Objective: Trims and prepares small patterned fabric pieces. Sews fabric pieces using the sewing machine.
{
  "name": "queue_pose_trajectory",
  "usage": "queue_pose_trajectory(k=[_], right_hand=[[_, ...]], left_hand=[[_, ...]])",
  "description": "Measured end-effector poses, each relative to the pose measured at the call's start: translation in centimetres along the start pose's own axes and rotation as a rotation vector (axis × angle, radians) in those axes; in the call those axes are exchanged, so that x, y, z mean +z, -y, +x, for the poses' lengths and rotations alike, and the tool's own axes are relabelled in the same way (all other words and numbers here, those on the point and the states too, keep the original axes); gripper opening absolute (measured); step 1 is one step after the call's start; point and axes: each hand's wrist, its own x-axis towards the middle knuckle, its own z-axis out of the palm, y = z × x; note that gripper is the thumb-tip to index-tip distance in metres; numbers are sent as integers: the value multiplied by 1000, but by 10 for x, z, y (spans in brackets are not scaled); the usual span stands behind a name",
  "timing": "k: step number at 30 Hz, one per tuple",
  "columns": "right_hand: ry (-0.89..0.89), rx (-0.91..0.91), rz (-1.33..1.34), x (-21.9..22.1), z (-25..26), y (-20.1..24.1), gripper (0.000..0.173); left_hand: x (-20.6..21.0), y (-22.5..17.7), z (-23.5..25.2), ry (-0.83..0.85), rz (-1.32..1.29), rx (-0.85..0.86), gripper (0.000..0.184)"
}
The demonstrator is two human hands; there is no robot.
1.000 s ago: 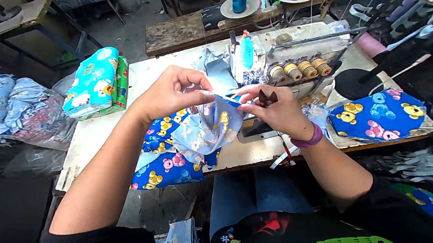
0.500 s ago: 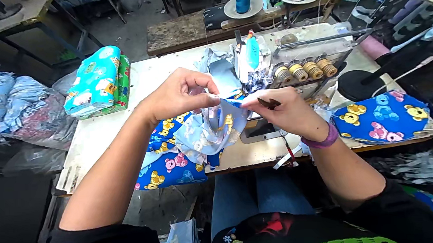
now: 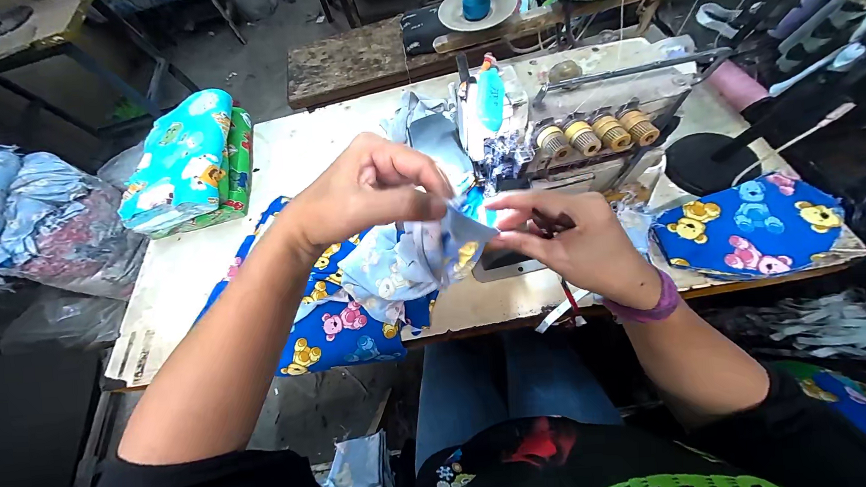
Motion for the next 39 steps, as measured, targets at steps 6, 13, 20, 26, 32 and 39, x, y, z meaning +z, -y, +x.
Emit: queue_pose_trajectory(k=[6,13,20,26,32,39], right_hand=[[173,168,-134,9,-75,-43,20],[-51,162,44,25,-92,-39,15],[-110,124,36,22,-48,-46,13],[4,299,10,4,-8,-53,14],[-2,-57,55,15,-32,-69,13],[25,-41,21,16,-96,-28,17]], left_hand=[[78,53,-5,5,809,66,15],[97,88,-15,-209,745,142,23],[79,94,2,-309,858,-34,28],[35,71,31,-280,831,-212,23],[132,-5,-13,105,901,8,19],[149,29,-21,19,782,50,20]])
